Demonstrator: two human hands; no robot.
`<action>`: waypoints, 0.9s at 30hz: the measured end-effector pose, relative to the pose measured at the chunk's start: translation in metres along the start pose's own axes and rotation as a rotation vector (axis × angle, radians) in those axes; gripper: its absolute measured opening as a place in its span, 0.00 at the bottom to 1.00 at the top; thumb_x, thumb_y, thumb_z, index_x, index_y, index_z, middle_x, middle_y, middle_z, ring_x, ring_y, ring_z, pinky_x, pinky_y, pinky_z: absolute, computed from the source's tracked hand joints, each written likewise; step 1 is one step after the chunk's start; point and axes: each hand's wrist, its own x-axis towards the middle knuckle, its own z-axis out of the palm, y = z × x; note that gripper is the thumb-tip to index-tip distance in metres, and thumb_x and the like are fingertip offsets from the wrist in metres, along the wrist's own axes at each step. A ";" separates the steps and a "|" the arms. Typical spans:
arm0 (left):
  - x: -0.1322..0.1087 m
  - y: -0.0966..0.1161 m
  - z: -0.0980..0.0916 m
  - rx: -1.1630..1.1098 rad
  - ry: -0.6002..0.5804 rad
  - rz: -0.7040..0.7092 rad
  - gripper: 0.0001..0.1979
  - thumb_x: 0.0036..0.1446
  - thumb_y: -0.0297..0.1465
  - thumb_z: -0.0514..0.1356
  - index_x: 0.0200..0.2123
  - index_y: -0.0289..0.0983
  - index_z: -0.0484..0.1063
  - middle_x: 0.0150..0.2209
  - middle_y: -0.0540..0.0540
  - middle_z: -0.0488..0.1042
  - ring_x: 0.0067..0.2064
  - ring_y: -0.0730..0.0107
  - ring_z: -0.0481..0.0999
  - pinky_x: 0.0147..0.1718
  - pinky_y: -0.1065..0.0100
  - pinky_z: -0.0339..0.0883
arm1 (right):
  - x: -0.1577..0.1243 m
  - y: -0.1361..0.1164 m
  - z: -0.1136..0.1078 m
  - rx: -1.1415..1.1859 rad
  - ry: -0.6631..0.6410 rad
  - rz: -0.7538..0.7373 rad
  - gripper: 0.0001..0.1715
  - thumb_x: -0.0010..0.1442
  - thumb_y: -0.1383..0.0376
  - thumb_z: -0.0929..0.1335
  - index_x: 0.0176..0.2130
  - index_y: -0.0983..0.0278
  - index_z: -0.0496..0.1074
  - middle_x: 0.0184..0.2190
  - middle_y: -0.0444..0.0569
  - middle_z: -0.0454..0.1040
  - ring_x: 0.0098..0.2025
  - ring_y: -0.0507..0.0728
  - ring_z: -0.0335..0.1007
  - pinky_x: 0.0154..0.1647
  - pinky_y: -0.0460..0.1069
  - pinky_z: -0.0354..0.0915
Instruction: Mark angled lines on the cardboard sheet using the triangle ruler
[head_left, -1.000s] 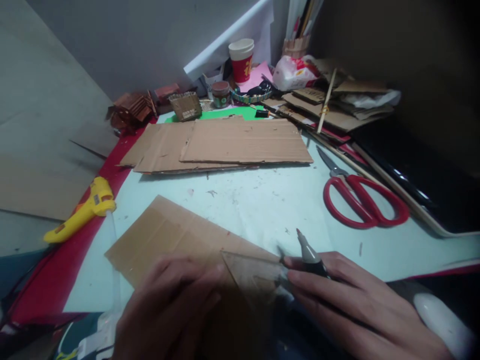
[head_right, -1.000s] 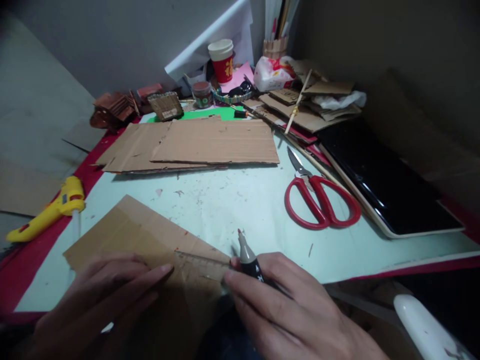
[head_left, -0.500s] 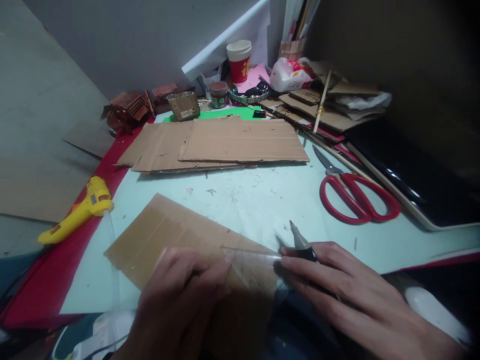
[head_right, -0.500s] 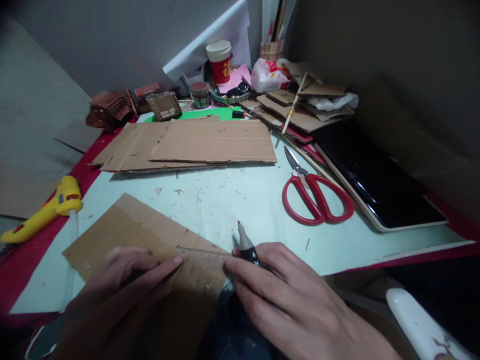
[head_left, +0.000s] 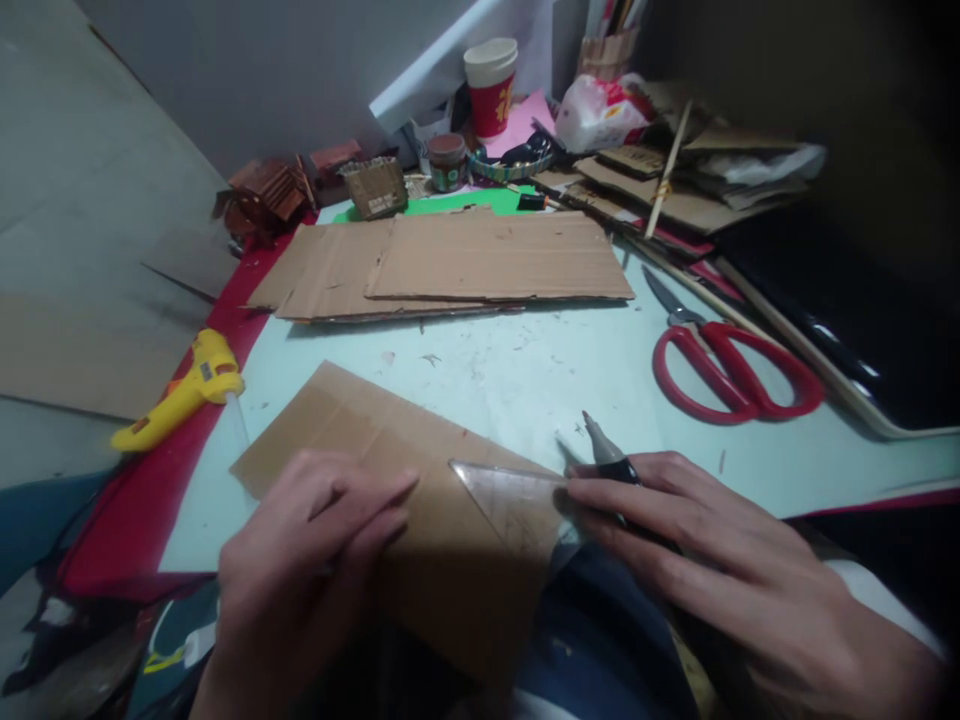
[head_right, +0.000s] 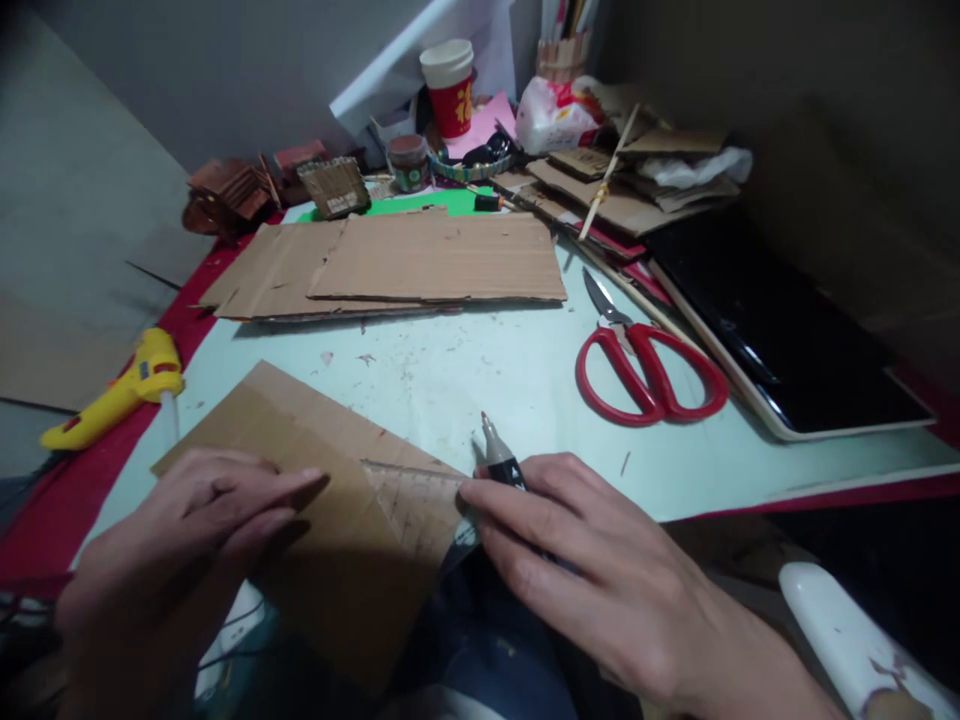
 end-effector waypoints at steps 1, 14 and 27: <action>-0.001 0.000 -0.001 0.015 0.011 -0.011 0.16 0.62 0.20 0.59 0.49 0.41 0.76 0.37 0.49 0.74 0.41 0.67 0.71 0.38 0.62 0.65 | 0.000 0.000 0.000 0.002 -0.004 0.001 0.18 0.73 0.73 0.57 0.50 0.69 0.73 0.58 0.55 0.72 0.55 0.60 0.66 0.55 0.56 0.62; -0.024 -0.007 0.000 0.181 0.205 -0.026 0.18 0.59 0.18 0.62 0.48 0.44 0.76 0.36 0.51 0.73 0.39 0.68 0.71 0.37 0.60 0.65 | -0.005 -0.003 0.012 -0.008 0.083 0.001 0.15 0.65 0.79 0.66 0.50 0.71 0.74 0.55 0.61 0.74 0.51 0.64 0.70 0.48 0.60 0.68; -0.048 -0.005 0.005 0.230 0.125 0.033 0.16 0.58 0.20 0.62 0.49 0.40 0.74 0.38 0.47 0.72 0.41 0.64 0.71 0.43 0.59 0.66 | -0.001 -0.003 0.017 -0.044 0.173 -0.019 0.16 0.57 0.81 0.71 0.45 0.70 0.76 0.49 0.58 0.77 0.42 0.61 0.74 0.40 0.57 0.71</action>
